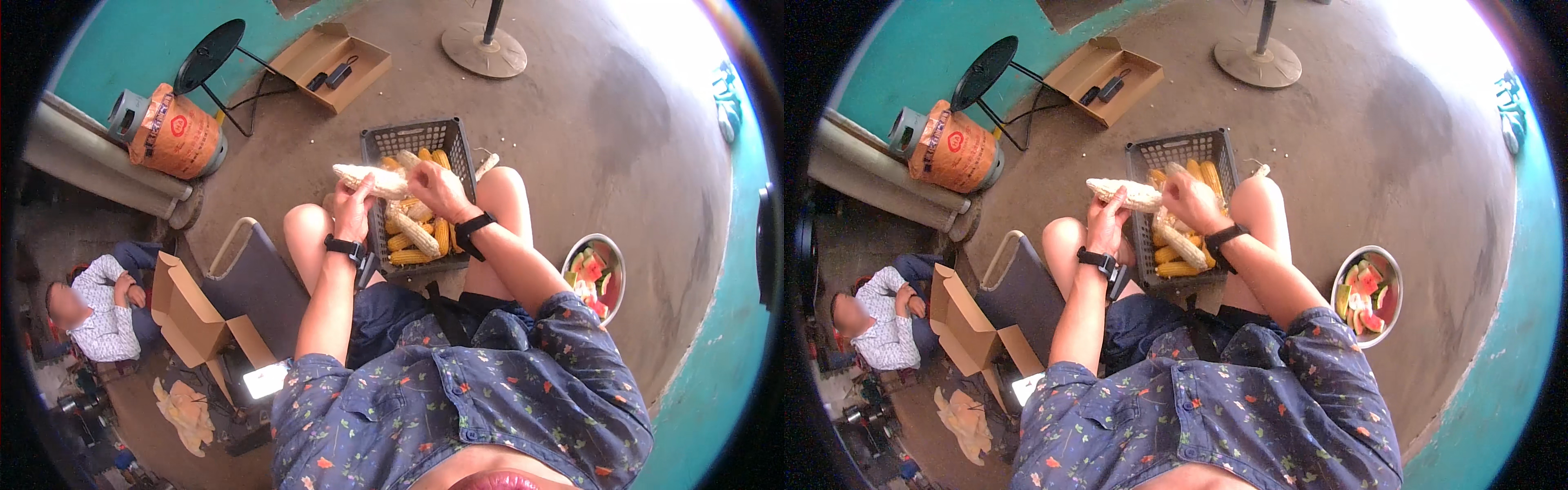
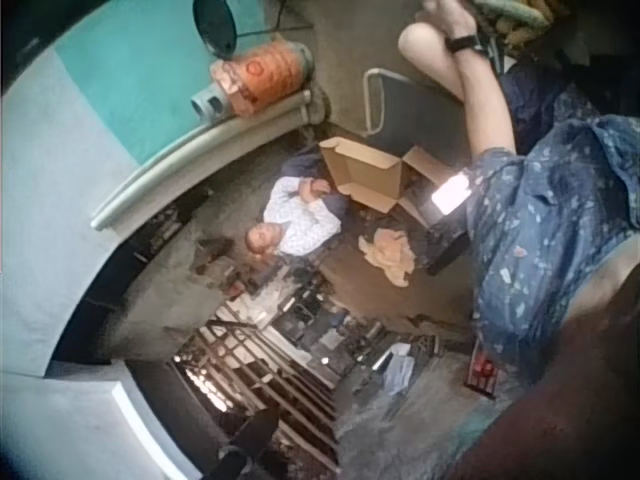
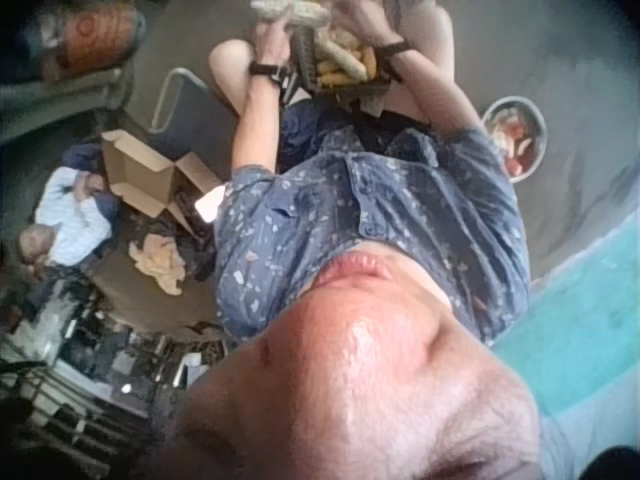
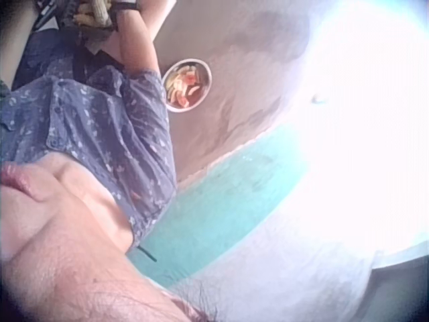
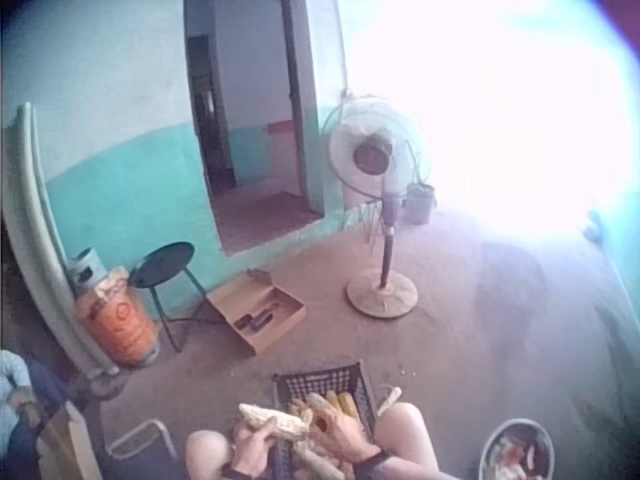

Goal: The person removes individual kernels from ears of corn by hand, dropping the kernels into a black plastic crate between their legs.

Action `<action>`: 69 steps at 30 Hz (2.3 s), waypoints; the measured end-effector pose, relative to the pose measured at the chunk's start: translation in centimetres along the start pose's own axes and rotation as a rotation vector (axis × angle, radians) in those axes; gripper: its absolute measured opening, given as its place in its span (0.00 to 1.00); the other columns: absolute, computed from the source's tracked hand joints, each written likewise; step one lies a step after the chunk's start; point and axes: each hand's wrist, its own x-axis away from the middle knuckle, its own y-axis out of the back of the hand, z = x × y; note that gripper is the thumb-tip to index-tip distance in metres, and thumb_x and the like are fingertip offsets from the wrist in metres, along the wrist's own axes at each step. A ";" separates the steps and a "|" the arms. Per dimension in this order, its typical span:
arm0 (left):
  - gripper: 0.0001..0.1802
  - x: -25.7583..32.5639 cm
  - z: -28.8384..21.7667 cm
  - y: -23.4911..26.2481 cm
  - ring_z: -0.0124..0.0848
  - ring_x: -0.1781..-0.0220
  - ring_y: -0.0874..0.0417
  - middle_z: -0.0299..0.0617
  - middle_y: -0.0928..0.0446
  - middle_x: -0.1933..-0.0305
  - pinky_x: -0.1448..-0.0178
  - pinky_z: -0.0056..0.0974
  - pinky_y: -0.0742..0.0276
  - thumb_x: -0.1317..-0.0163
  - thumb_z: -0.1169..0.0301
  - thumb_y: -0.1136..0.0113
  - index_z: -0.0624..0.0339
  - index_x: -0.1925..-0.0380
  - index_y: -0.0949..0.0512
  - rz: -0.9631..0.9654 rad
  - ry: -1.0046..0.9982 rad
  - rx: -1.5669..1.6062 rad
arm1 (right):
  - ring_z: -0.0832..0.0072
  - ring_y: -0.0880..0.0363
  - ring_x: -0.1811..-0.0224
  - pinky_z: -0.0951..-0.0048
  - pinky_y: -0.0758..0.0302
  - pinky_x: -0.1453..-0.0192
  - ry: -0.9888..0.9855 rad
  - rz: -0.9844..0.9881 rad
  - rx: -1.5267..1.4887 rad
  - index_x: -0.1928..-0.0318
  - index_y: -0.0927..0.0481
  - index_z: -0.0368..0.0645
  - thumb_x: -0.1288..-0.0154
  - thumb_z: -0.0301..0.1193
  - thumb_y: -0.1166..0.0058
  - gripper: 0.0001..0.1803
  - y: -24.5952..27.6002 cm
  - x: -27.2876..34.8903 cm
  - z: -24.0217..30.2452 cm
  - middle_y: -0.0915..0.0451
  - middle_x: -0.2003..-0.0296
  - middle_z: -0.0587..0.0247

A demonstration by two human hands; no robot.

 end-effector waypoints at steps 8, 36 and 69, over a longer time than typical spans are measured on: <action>0.18 0.1 -0.4 0.3 0.34 0.46 0.20 0.42 0.23 0.49 0.40 0.43 0.23 0.35 0.72 0.36 0.62 0.48 0.28 -0.006 -0.021 0.010 | 0.55 0.17 0.67 0.59 0.23 0.60 -0.200 0.081 0.129 0.69 0.19 0.36 0.39 0.36 0.42 0.14 0.0 0.0 -0.9 0.18 0.72 0.48; 0.17 1.1 -1.1 -1.6 0.32 0.48 0.19 0.42 0.21 0.50 0.43 0.38 0.21 0.38 0.75 0.34 0.62 0.51 0.27 0.108 0.115 -0.060 | 0.59 0.21 0.64 0.60 0.25 0.59 0.304 0.053 0.038 0.71 0.20 0.43 0.45 0.31 0.37 0.06 0.4 -0.3 0.8 0.22 0.70 0.58; 0.22 0.0 -0.9 0.4 0.37 0.45 0.21 0.44 0.22 0.48 0.38 0.45 0.25 0.30 0.55 0.44 0.61 0.47 0.28 -0.043 0.030 0.240 | 0.60 0.19 0.65 0.64 0.23 0.58 -0.221 -0.073 0.147 0.66 0.22 0.37 0.41 0.33 0.39 0.11 0.5 -0.5 -0.7 0.19 0.68 0.53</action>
